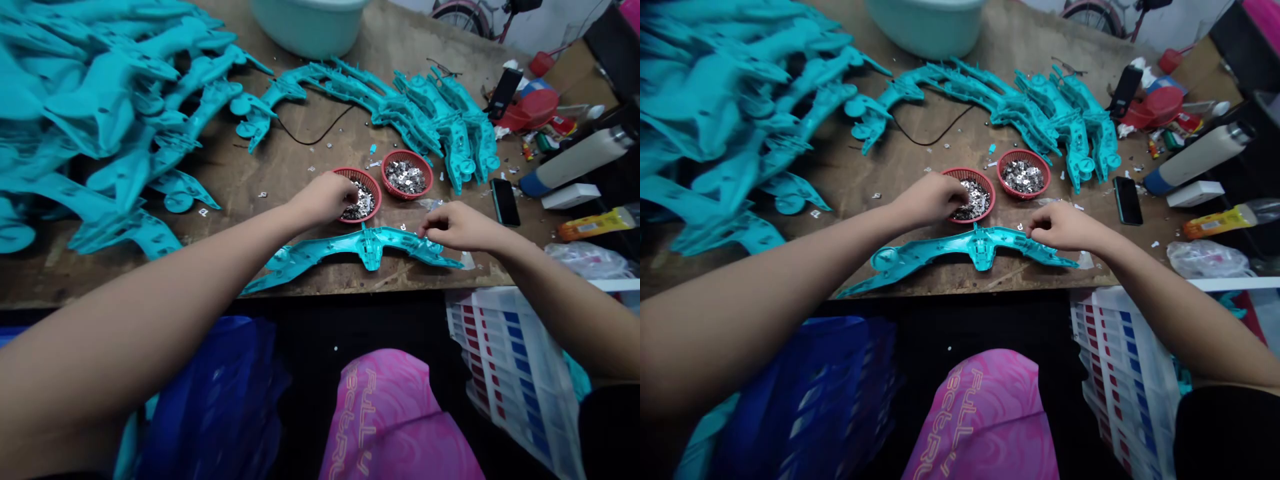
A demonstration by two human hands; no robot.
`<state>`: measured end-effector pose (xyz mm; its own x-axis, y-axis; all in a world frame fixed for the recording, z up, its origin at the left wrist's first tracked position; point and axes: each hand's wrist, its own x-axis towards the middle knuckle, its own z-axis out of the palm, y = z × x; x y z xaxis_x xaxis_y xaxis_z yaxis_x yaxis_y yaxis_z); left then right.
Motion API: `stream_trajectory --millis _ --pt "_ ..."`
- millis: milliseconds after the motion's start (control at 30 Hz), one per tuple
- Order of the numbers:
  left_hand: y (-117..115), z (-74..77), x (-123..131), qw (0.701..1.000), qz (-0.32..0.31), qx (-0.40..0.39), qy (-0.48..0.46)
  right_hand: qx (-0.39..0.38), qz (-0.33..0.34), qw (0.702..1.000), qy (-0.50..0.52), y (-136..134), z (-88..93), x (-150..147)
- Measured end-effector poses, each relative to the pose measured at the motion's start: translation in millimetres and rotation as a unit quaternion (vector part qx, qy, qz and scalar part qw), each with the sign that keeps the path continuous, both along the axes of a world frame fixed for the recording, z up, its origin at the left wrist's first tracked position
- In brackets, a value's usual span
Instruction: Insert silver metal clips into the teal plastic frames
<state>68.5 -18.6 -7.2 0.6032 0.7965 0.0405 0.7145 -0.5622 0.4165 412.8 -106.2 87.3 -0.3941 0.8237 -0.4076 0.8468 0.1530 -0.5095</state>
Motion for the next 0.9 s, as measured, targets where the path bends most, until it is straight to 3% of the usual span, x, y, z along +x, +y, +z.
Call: stream_trajectory --millis 167,400,633,733,900 --pt "0.0 7.0 -4.8 1.0 -0.016 0.013 -0.02 -0.051 -0.007 0.998 0.023 7.2 -25.1 1.5" --pt "3.6 3.3 -10.3 0.999 -0.023 -0.019 -0.013 -0.168 -0.143 0.968 0.122 10.9 -44.9 8.1" --pt "-4.6 5.1 -7.0 0.998 -0.053 -0.041 -0.02 -0.161 -0.128 0.97 0.131 11.0 -59.5 8.4" --pt "-18.2 11.7 7.4 0.994 -0.099 -0.032 -0.032 -0.153 -0.129 0.972 0.12 13.8 -64.6 7.9" --pt "-47.6 21.6 33.5 0.963 -0.267 -0.025 0.0 -0.123 -0.144 0.974 0.123 13.7 -66.1 2.2"
